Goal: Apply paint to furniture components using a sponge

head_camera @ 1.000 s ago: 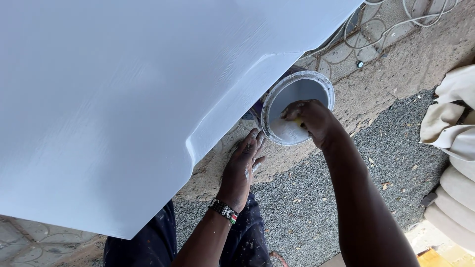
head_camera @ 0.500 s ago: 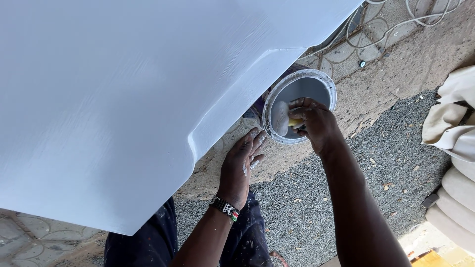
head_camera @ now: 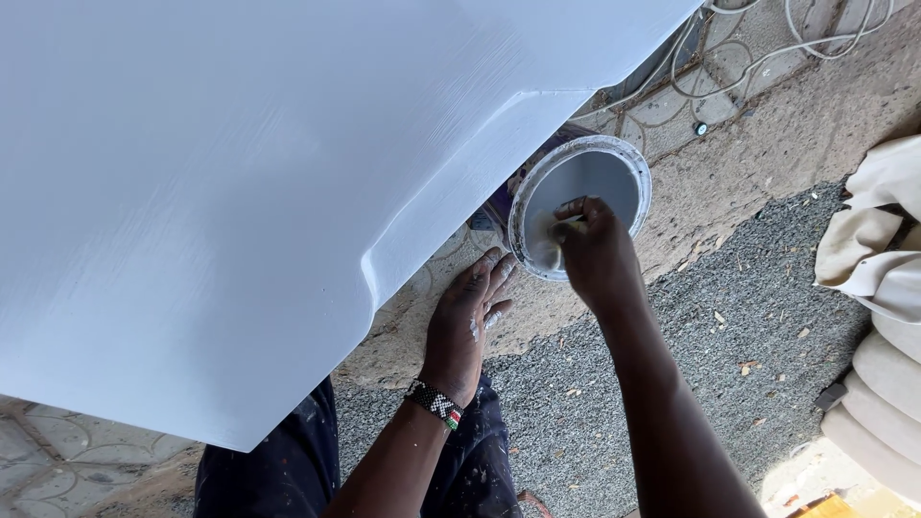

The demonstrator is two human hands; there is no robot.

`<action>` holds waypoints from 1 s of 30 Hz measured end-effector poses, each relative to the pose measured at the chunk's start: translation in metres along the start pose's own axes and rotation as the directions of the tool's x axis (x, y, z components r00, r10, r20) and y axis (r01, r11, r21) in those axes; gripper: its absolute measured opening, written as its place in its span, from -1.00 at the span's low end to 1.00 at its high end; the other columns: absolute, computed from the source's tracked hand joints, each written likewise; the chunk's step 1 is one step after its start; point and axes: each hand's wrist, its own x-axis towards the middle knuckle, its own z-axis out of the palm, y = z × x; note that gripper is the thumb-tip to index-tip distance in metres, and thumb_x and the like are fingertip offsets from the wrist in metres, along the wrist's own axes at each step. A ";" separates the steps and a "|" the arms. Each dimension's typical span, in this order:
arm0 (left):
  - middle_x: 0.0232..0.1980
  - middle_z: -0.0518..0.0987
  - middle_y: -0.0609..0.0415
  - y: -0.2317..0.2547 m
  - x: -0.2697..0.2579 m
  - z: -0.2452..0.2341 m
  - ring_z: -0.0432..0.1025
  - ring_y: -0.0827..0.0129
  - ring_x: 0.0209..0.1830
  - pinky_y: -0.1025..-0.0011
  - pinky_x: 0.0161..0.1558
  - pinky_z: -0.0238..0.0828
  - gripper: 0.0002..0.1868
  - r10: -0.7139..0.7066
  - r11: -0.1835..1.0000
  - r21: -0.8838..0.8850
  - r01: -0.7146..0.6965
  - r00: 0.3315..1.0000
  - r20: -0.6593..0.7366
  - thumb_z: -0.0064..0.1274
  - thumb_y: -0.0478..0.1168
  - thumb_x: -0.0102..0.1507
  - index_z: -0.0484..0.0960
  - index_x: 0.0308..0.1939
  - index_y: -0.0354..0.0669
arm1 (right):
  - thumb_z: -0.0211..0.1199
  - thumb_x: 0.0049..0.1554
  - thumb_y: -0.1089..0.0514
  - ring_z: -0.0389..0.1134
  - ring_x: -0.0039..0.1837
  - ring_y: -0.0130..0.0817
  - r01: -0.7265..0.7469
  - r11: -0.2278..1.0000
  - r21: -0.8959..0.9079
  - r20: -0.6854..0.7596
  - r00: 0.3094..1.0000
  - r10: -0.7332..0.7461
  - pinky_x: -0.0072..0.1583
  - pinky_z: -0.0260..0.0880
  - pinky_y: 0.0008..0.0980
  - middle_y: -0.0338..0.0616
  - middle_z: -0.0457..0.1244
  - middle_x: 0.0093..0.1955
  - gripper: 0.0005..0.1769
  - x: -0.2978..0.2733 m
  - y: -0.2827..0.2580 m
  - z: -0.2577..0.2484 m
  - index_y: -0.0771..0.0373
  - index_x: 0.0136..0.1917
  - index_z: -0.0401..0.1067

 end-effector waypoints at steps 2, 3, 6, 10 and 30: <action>0.81 0.55 -0.13 0.001 -0.001 -0.001 0.31 -0.05 0.88 -0.10 0.64 0.17 -0.22 0.004 1.000 0.000 -0.004 1.000 0.001 -0.03 0.22 0.61 0.45 0.82 -0.11 | 0.39 0.32 -0.04 0.61 0.29 0.06 -0.022 0.999 -0.049 0.002 1.000 0.022 0.28 0.52 0.04 -0.10 0.60 0.09 -0.70 -0.007 -0.004 -0.001 -0.09 0.28 0.74; 0.81 0.54 -0.14 0.001 -0.001 -0.001 0.31 -0.05 0.88 -0.11 0.64 0.16 -0.21 0.006 1.000 0.000 -0.006 1.000 0.006 -0.04 0.22 0.62 0.44 0.82 -0.13 | 0.41 0.29 -0.11 0.62 0.26 0.02 -0.046 0.994 -0.099 -0.002 0.999 0.046 0.25 0.55 0.04 -0.19 0.60 0.02 -0.72 -0.010 -0.005 -0.002 -0.16 0.22 0.77; 0.82 0.54 -0.08 -0.003 0.000 -0.004 0.32 0.00 0.87 -0.08 0.65 0.15 -0.21 -0.009 1.000 0.006 0.009 1.000 0.018 -0.06 0.24 0.61 0.42 0.83 -0.08 | 0.36 0.10 0.15 0.45 -0.01 -0.25 -0.028 0.964 0.265 0.071 0.997 0.010 0.07 0.36 -0.35 -0.16 0.46 -0.17 -0.80 0.024 0.034 0.013 0.15 -0.06 0.76; 0.79 0.56 -0.11 0.001 0.000 -0.004 0.35 -0.03 0.84 -0.06 0.61 0.19 -0.20 0.003 1.000 0.026 -0.003 1.000 -0.003 -0.07 0.25 0.62 0.41 0.83 -0.10 | 0.37 0.21 -0.01 0.53 0.13 -0.15 0.015 0.981 0.194 -0.026 1.000 -0.010 0.18 0.45 -0.19 -0.11 0.55 -0.02 -0.69 0.019 0.026 -0.004 -0.01 0.14 0.82; 0.78 0.54 -0.27 0.004 0.002 -0.007 0.35 -0.15 0.79 -0.12 0.59 0.19 -0.10 -0.014 0.999 0.044 0.014 1.000 -0.001 -0.05 0.28 0.58 0.34 0.87 -0.18 | 0.35 0.41 0.09 0.55 0.33 0.55 0.092 0.992 -0.091 -0.143 0.984 -0.105 0.25 0.65 0.36 0.47 0.52 0.21 -0.56 0.157 0.084 0.045 0.43 0.42 0.67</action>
